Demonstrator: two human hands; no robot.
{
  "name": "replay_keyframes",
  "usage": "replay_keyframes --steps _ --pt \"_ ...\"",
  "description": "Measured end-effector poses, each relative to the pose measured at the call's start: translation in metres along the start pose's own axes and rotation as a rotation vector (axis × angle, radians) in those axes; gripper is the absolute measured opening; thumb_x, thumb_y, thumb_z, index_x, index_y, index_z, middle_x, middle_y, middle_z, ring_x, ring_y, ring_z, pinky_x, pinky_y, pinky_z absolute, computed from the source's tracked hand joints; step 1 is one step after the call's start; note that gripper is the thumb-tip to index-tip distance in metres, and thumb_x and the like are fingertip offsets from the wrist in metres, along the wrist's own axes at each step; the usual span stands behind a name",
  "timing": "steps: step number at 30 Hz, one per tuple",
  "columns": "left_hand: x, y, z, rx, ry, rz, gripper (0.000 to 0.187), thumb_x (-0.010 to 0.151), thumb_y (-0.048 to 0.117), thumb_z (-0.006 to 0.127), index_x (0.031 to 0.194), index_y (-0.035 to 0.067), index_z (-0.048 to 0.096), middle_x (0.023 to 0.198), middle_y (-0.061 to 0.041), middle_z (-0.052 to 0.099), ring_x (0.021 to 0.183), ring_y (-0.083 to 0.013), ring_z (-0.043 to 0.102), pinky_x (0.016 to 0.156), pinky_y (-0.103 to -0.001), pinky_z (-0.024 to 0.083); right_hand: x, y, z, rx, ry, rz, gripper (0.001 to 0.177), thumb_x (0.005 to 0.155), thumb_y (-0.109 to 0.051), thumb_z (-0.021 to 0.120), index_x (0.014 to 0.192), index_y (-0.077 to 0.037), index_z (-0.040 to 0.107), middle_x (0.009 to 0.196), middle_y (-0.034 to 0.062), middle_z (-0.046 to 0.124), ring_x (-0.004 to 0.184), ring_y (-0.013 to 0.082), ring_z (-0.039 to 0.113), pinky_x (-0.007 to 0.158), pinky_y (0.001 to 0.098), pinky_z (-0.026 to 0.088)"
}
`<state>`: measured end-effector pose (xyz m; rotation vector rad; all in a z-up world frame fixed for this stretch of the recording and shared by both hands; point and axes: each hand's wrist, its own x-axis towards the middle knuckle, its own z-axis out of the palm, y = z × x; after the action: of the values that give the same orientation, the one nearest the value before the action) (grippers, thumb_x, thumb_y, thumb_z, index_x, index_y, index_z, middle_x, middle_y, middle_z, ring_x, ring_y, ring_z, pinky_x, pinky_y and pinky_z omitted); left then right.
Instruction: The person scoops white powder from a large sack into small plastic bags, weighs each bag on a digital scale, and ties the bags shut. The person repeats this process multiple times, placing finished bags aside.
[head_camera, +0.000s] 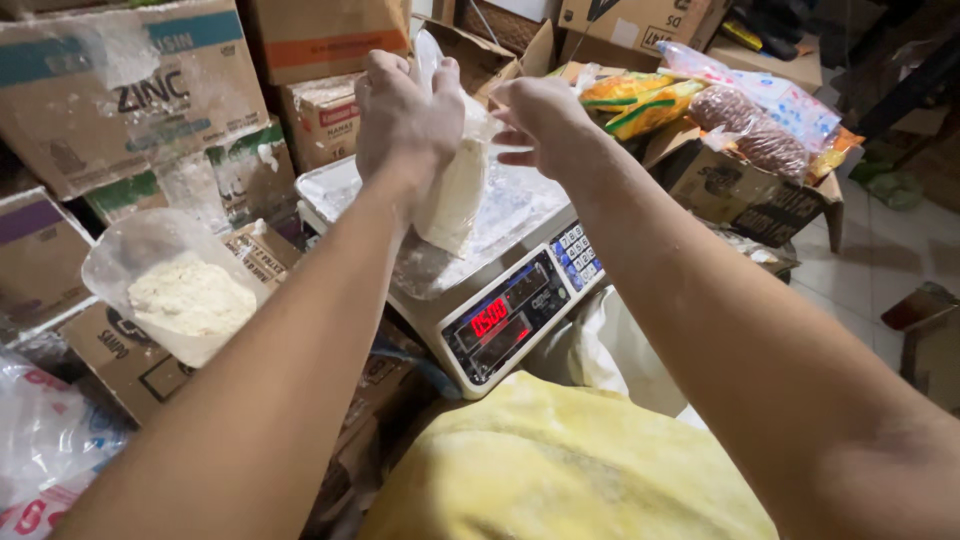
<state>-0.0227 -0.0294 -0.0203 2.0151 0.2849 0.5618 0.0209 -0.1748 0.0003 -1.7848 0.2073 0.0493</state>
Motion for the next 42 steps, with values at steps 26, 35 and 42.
replay_keyframes --steps 26,35,42 --pt "0.121 0.04 -0.036 -0.695 -0.298 -0.275 0.027 0.093 0.028 0.065 0.072 0.012 0.062 0.063 -0.002 0.064 0.051 -0.0101 0.072 0.053 -0.03 0.064 0.048 -0.066 -0.025 0.795 -0.257 0.307 0.012 0.085 0.0 0.071 0.086 0.005 0.06 0.088 0.0131 0.056 0.069 0.0181 0.062 0.065 0.0275 0.064" --pt "0.116 0.047 -0.031 -0.737 -0.236 -0.207 0.02 0.094 0.017 0.061 0.081 0.004 0.067 0.065 -0.007 0.072 0.051 -0.0116 0.073 0.053 -0.027 0.064 0.02 -0.081 -0.026 0.592 -0.098 0.228 0.022 0.083 -0.003 0.07 0.067 -0.006 0.056 0.067 0.0037 0.057 0.054 0.0122 0.059 0.055 0.0285 0.059" --pt "0.076 0.051 -0.052 -0.483 -0.028 -0.104 0.014 0.088 0.009 0.06 0.093 -0.003 0.058 0.073 -0.011 0.073 0.051 -0.0172 0.076 0.044 -0.032 0.061 -0.007 -0.093 -0.026 -0.255 -0.004 -0.138 0.01 0.08 0.006 0.067 0.075 -0.003 0.068 0.066 0.0064 0.068 0.055 0.0147 0.067 0.05 0.0287 0.061"
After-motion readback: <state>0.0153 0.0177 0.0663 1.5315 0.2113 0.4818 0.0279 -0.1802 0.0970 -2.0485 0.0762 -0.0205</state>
